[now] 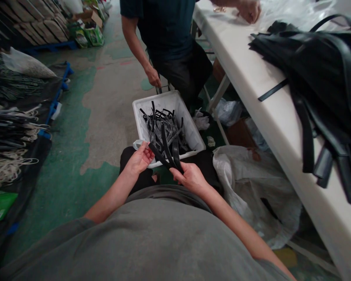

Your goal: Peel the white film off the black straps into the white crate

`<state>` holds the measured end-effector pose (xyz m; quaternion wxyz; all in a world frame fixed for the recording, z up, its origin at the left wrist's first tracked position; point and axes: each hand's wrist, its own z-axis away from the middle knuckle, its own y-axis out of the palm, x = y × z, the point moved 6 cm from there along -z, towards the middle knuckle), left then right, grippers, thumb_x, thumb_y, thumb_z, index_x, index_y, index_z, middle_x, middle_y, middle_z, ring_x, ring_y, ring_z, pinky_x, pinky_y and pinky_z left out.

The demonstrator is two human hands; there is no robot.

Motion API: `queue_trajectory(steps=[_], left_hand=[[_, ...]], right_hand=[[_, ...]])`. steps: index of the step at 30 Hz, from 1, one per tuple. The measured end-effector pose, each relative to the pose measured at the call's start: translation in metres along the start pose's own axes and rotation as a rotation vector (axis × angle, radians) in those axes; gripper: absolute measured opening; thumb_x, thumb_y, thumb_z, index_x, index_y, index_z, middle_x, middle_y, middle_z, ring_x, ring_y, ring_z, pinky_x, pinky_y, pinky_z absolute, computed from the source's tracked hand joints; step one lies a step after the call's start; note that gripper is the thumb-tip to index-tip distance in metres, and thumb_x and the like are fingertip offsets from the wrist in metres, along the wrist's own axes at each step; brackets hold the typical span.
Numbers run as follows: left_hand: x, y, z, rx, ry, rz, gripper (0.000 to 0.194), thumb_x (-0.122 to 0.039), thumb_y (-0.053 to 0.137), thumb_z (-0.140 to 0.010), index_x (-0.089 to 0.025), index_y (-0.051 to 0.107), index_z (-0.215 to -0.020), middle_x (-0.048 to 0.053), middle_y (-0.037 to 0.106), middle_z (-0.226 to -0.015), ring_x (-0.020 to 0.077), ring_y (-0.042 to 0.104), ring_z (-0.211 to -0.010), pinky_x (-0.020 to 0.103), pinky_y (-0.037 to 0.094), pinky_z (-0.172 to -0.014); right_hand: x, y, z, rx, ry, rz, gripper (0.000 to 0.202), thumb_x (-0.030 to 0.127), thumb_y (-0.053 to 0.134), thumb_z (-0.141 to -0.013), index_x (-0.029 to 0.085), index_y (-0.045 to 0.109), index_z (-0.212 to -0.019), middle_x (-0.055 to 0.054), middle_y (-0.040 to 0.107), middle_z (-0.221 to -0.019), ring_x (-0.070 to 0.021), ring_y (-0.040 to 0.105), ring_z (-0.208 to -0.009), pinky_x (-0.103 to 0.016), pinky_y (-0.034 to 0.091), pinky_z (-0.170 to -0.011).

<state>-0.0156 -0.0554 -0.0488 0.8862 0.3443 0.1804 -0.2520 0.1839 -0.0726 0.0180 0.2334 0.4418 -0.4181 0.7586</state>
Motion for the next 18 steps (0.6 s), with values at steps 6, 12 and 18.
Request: queue_trajectory(steps=[6, 12, 18], left_hand=[[0.0, 0.003, 0.002, 0.024, 0.013, -0.036, 0.016, -0.03, 0.074, -0.079, -0.015, 0.067, -0.083, 0.0, 0.07, -0.074, 0.0092, 0.065, -0.063, 0.021, 0.051, -0.061], [0.003, 0.0, 0.001, 0.063, 0.029, -0.062, 0.018, -0.03, 0.077, -0.076, -0.016, 0.067, -0.083, 0.0, 0.071, -0.077, 0.0094, 0.065, -0.066, 0.021, 0.051, -0.065], [0.044, 0.004, 0.011, 0.171, -0.042, -0.127, 0.021, -0.029, 0.081, -0.07, -0.014, 0.069, -0.08, 0.002, 0.071, -0.077, 0.0105, 0.064, -0.068, 0.022, 0.05, -0.065]], right_hand=[[-0.003, 0.004, -0.006, -0.002, -0.024, 0.207, 0.031, 0.039, 0.053, -0.09, 0.019, 0.061, -0.067, -0.001, 0.065, -0.057, -0.0142, 0.062, -0.052, -0.022, 0.041, -0.053], [-0.006, 0.007, -0.008, -0.004, 0.052, 0.3, 0.03, 0.038, 0.053, -0.091, 0.019, 0.061, -0.07, -0.002, 0.067, -0.06, -0.0149, 0.063, -0.052, -0.023, 0.041, -0.052], [-0.011, 0.024, -0.026, 0.1, 0.167, -0.182, 0.026, 0.037, 0.048, -0.093, 0.018, 0.054, -0.078, 0.0, 0.064, -0.058, -0.0118, 0.061, -0.045, -0.019, 0.044, -0.043]])
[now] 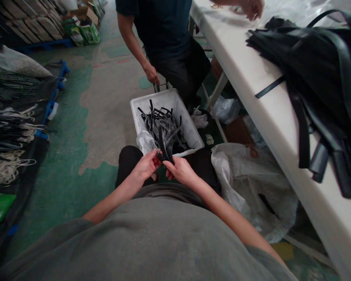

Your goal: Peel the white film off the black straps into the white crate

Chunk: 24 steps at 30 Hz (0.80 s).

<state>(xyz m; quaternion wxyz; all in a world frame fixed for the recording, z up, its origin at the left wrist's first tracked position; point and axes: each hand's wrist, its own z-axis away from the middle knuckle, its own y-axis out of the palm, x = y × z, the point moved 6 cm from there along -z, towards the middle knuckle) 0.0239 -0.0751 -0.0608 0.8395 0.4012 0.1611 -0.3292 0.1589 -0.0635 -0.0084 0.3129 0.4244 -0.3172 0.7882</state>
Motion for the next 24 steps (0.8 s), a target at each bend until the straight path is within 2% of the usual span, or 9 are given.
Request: queue_trajectory(steps=[3, 6, 9, 12, 14, 18, 21, 24], left_hand=[[0.004, 0.004, 0.001, 0.043, 0.02, -0.057, 0.027, -0.029, 0.085, -0.064, -0.012, 0.071, -0.08, 0.001, 0.07, -0.074, 0.0083, 0.06, -0.065, 0.019, 0.047, -0.062], [-0.013, 0.002, 0.0, 0.006, 0.097, -0.073, 0.03, -0.029, 0.086, -0.062, -0.012, 0.07, -0.08, -0.002, 0.063, -0.063, 0.0044, 0.052, -0.055, 0.017, 0.04, -0.052], [-0.02, 0.009, 0.001, 0.017, 0.092, -0.076, 0.032, -0.029, 0.089, -0.057, -0.012, 0.065, -0.071, -0.006, 0.055, -0.056, 0.0031, 0.048, -0.05, 0.016, 0.037, -0.048], [-0.009, 0.028, 0.003, 0.092, 0.021, -0.096, 0.036, -0.03, 0.089, -0.056, -0.013, 0.061, -0.068, -0.006, 0.053, -0.056, 0.0038, 0.049, -0.049, 0.016, 0.04, -0.049], [-0.001, 0.037, 0.002, 0.119, 0.005, -0.106, 0.035, -0.03, 0.089, -0.057, -0.013, 0.06, -0.069, -0.006, 0.053, -0.055, 0.004, 0.049, -0.049, 0.017, 0.04, -0.049], [0.005, 0.04, -0.002, 0.074, -0.005, -0.06, 0.035, -0.026, 0.088, -0.059, -0.013, 0.057, -0.068, -0.007, 0.05, -0.054, 0.0027, 0.046, -0.048, 0.015, 0.038, -0.047], [0.014, 0.043, 0.001, 0.099, -0.054, -0.066, 0.036, -0.027, 0.089, -0.057, -0.013, 0.059, -0.07, -0.007, 0.051, -0.055, 0.0033, 0.047, -0.047, 0.016, 0.039, -0.047], [0.021, 0.048, 0.004, 0.147, -0.083, -0.101, 0.037, -0.029, 0.089, -0.056, -0.013, 0.061, -0.073, -0.005, 0.056, -0.059, 0.0039, 0.049, -0.048, 0.017, 0.04, -0.048]], right_hand=[[0.001, -0.005, 0.005, 0.031, 0.032, -0.162, 0.019, 0.033, 0.048, -0.093, 0.016, 0.054, -0.087, 0.0, 0.065, -0.06, -0.0119, 0.062, -0.048, -0.019, 0.048, -0.045], [0.009, -0.019, 0.028, 0.046, -0.018, -0.143, 0.028, 0.033, 0.053, -0.091, 0.015, 0.057, -0.112, -0.001, 0.068, -0.069, -0.0128, 0.065, -0.054, -0.021, 0.052, -0.05], [0.015, -0.034, 0.041, -0.104, -0.074, 0.011, 0.04, 0.032, 0.053, -0.09, 0.019, 0.055, -0.128, 0.002, 0.066, -0.067, -0.0118, 0.062, -0.048, -0.021, 0.049, -0.046], [0.02, -0.04, 0.033, -0.252, -0.115, 0.116, 0.041, 0.029, 0.051, -0.089, 0.018, 0.057, -0.129, 0.002, 0.064, -0.063, -0.0116, 0.059, -0.045, -0.021, 0.047, -0.046], [0.023, -0.043, 0.026, -0.279, -0.127, 0.114, 0.043, 0.028, 0.048, -0.09, 0.017, 0.055, -0.131, 0.001, 0.065, -0.064, -0.0122, 0.06, -0.045, -0.022, 0.047, -0.048], [0.03, -0.05, 0.031, -0.232, -0.112, 0.212, 0.047, 0.03, 0.049, -0.091, 0.02, 0.051, -0.137, 0.001, 0.07, -0.07, -0.013, 0.062, -0.047, -0.022, 0.047, -0.049], [0.035, -0.055, 0.036, -0.29, -0.08, 0.427, 0.044, 0.029, 0.05, -0.091, 0.023, 0.054, -0.134, 0.0, 0.07, -0.067, -0.0144, 0.062, -0.047, -0.023, 0.044, -0.049], [0.036, -0.056, 0.03, -0.336, -0.057, 0.496, 0.041, 0.028, 0.047, -0.093, 0.02, 0.056, -0.133, -0.003, 0.071, -0.068, -0.0167, 0.064, -0.052, -0.024, 0.044, -0.053]])
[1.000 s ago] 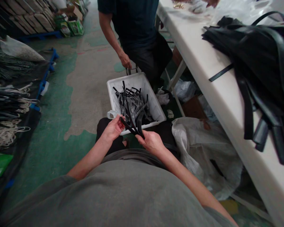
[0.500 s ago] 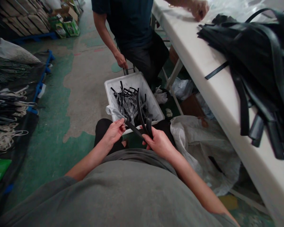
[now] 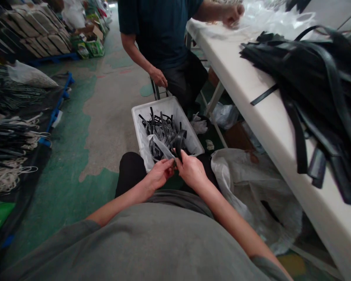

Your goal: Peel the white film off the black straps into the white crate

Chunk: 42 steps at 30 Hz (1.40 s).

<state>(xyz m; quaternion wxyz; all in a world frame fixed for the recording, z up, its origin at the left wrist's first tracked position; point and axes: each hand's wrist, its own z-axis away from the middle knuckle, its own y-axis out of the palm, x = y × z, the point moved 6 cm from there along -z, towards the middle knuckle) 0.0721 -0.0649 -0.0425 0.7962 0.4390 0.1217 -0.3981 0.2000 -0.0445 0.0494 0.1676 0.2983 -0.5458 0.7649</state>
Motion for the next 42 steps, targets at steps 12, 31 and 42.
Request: queue_trajectory(steps=[12, 31, 42], left_hand=[[-0.008, 0.008, -0.004, 0.014, 0.042, 0.008, 0.032, -0.024, 0.088, -0.058, -0.012, 0.061, -0.07, -0.004, 0.057, -0.058, 0.0031, 0.048, -0.048, 0.016, 0.039, -0.048], [-0.009, 0.004, 0.0, 0.022, 0.004, -0.002, 0.03, -0.022, 0.087, -0.06, -0.013, 0.06, -0.071, -0.006, 0.054, -0.056, 0.0026, 0.048, -0.047, 0.015, 0.04, -0.047], [-0.016, 0.004, 0.004, 0.012, -0.007, -0.011, 0.022, -0.019, 0.083, -0.067, -0.012, 0.062, -0.071, -0.006, 0.053, -0.054, 0.0024, 0.049, -0.047, 0.013, 0.041, -0.046]], right_hand=[[-0.005, -0.002, -0.001, -0.018, 0.001, 0.069, 0.043, 0.03, 0.047, -0.094, 0.02, 0.053, -0.135, -0.003, 0.072, -0.071, -0.0176, 0.066, -0.056, -0.025, 0.043, -0.055], [-0.001, -0.003, 0.007, -0.021, -0.019, 0.151, 0.037, 0.027, 0.053, -0.09, 0.02, 0.058, -0.126, -0.003, 0.071, -0.069, -0.0195, 0.066, -0.065, -0.025, 0.038, -0.055], [-0.001, -0.003, 0.014, -0.029, -0.054, -0.15, 0.033, 0.027, 0.052, -0.09, 0.02, 0.062, -0.121, 0.002, 0.065, -0.064, -0.0127, 0.059, -0.049, -0.023, 0.044, -0.054]])
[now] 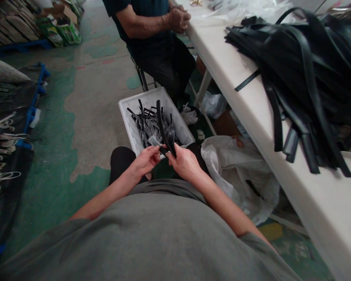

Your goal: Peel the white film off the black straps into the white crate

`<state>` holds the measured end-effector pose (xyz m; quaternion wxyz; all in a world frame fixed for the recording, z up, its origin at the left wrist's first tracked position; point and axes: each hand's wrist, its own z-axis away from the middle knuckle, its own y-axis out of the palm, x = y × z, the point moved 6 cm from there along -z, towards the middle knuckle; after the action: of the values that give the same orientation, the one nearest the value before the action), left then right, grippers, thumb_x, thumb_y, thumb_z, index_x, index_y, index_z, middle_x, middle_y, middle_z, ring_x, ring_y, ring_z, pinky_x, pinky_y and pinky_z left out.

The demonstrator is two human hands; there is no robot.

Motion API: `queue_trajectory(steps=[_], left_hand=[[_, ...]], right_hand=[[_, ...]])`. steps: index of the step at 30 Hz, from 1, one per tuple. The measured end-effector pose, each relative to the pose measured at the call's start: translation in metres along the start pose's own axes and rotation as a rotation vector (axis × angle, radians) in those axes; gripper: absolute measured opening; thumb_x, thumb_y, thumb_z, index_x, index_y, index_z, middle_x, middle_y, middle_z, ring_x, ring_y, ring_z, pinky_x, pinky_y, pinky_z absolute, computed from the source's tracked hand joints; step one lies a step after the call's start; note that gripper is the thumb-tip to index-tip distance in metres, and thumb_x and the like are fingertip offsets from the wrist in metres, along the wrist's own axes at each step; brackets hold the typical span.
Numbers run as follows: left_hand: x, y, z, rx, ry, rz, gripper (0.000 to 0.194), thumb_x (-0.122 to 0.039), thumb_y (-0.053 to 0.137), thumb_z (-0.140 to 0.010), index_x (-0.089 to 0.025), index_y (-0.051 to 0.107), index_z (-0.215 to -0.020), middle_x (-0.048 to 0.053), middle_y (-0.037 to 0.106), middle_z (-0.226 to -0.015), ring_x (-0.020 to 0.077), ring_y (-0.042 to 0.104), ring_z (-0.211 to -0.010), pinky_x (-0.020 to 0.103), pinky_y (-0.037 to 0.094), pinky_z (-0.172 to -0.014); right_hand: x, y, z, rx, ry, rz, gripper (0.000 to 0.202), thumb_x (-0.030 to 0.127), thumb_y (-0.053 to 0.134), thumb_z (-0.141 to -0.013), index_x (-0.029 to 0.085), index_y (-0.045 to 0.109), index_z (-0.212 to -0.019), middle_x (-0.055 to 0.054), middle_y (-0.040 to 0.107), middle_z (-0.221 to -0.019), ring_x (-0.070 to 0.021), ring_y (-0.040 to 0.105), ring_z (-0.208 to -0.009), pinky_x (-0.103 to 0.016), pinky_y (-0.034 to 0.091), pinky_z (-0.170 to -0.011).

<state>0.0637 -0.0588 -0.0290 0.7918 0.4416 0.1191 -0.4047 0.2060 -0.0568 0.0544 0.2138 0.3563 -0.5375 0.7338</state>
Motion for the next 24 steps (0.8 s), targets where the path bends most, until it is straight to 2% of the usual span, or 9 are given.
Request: queue_trajectory(steps=[4, 7, 10, 12, 15, 17, 20, 22, 24], left_hand=[[0.01, 0.009, 0.005, 0.06, -0.028, -0.038, 0.023, -0.022, 0.084, -0.067, -0.012, 0.064, -0.073, -0.003, 0.058, -0.058, 0.0041, 0.053, -0.05, 0.014, 0.044, -0.049], [-0.001, 0.002, 0.008, 0.077, -0.023, -0.025, 0.021, -0.019, 0.082, -0.068, -0.011, 0.067, -0.08, -0.004, 0.058, -0.059, 0.0029, 0.051, -0.049, 0.013, 0.043, -0.049], [-0.01, -0.005, 0.009, 0.074, -0.044, -0.001, 0.021, -0.017, 0.082, -0.067, -0.012, 0.067, -0.079, -0.005, 0.055, -0.058, 0.0023, 0.05, -0.049, 0.012, 0.042, -0.048], [-0.008, -0.004, 0.008, 0.089, -0.061, -0.014, 0.02, -0.017, 0.083, -0.065, -0.012, 0.066, -0.075, -0.005, 0.055, -0.057, 0.0031, 0.05, -0.049, 0.013, 0.043, -0.048], [-0.001, 0.002, 0.007, 0.133, -0.069, -0.06, 0.02, -0.017, 0.083, -0.064, -0.012, 0.067, -0.074, -0.003, 0.06, -0.061, 0.0044, 0.053, -0.052, 0.015, 0.044, -0.05], [0.002, 0.008, 0.006, 0.166, -0.041, -0.07, 0.018, -0.02, 0.082, -0.067, -0.012, 0.069, -0.078, -0.001, 0.065, -0.069, 0.006, 0.057, -0.057, 0.017, 0.046, -0.054], [0.001, 0.015, 0.011, 0.227, 0.042, -0.028, 0.016, -0.024, 0.076, -0.074, -0.014, 0.072, -0.086, 0.002, 0.071, -0.083, 0.0108, 0.064, -0.071, 0.022, 0.051, -0.067], [0.002, 0.022, 0.015, 0.296, 0.062, 0.01, 0.015, -0.022, 0.071, -0.078, -0.015, 0.072, -0.092, 0.005, 0.073, -0.096, 0.016, 0.066, -0.087, 0.028, 0.052, -0.081], [0.009, 0.027, 0.016, 0.343, 0.021, 0.047, 0.017, -0.023, 0.066, -0.083, -0.015, 0.071, -0.097, 0.008, 0.072, -0.107, 0.0213, 0.065, -0.102, 0.034, 0.05, -0.091]], right_hand=[[-0.004, 0.01, -0.013, 0.031, -0.028, -0.267, 0.037, 0.033, 0.048, -0.093, 0.019, 0.06, -0.125, 0.0, 0.067, -0.073, -0.0111, 0.058, -0.05, -0.022, 0.048, -0.051], [-0.012, 0.005, -0.011, 0.026, -0.087, -0.465, 0.037, 0.036, 0.047, -0.092, 0.019, 0.062, -0.121, -0.005, 0.071, -0.1, -0.0085, 0.058, -0.053, -0.022, 0.05, -0.051], [-0.015, -0.001, -0.005, 0.004, -0.203, -0.433, 0.033, 0.03, 0.049, -0.091, 0.022, 0.066, -0.118, -0.008, 0.059, -0.133, -0.0058, 0.057, -0.055, -0.023, 0.052, -0.054], [-0.009, 0.002, -0.003, 0.027, -0.33, -0.335, 0.031, 0.025, 0.052, -0.09, 0.024, 0.069, -0.116, -0.007, 0.056, -0.138, -0.0114, 0.066, -0.075, -0.026, 0.056, -0.068], [0.002, 0.009, -0.007, 0.0, -0.484, -0.202, 0.032, 0.014, 0.054, -0.085, 0.025, 0.073, -0.109, -0.005, 0.063, -0.13, -0.0197, 0.064, -0.111, -0.032, 0.051, -0.094], [0.003, 0.013, -0.014, -0.055, -0.506, -0.176, 0.034, 0.011, 0.054, -0.082, 0.025, 0.074, -0.106, -0.005, 0.066, -0.127, -0.0207, 0.063, -0.114, -0.033, 0.05, -0.097], [0.001, 0.013, -0.024, -0.148, -0.47, -0.232, 0.03, 0.013, 0.054, -0.081, 0.024, 0.076, -0.101, -0.005, 0.071, -0.115, -0.0203, 0.068, -0.1, -0.03, 0.055, -0.083], [-0.003, 0.008, -0.027, -0.22, -0.393, -0.324, 0.024, 0.02, 0.057, -0.082, 0.022, 0.076, -0.095, -0.004, 0.075, -0.099, -0.0177, 0.07, -0.078, -0.027, 0.055, -0.066], [-0.008, 0.0, -0.025, -0.292, -0.265, -0.442, 0.019, 0.028, 0.061, -0.081, 0.02, 0.076, -0.091, -0.003, 0.074, -0.081, -0.0129, 0.061, -0.054, -0.023, 0.048, -0.049]])
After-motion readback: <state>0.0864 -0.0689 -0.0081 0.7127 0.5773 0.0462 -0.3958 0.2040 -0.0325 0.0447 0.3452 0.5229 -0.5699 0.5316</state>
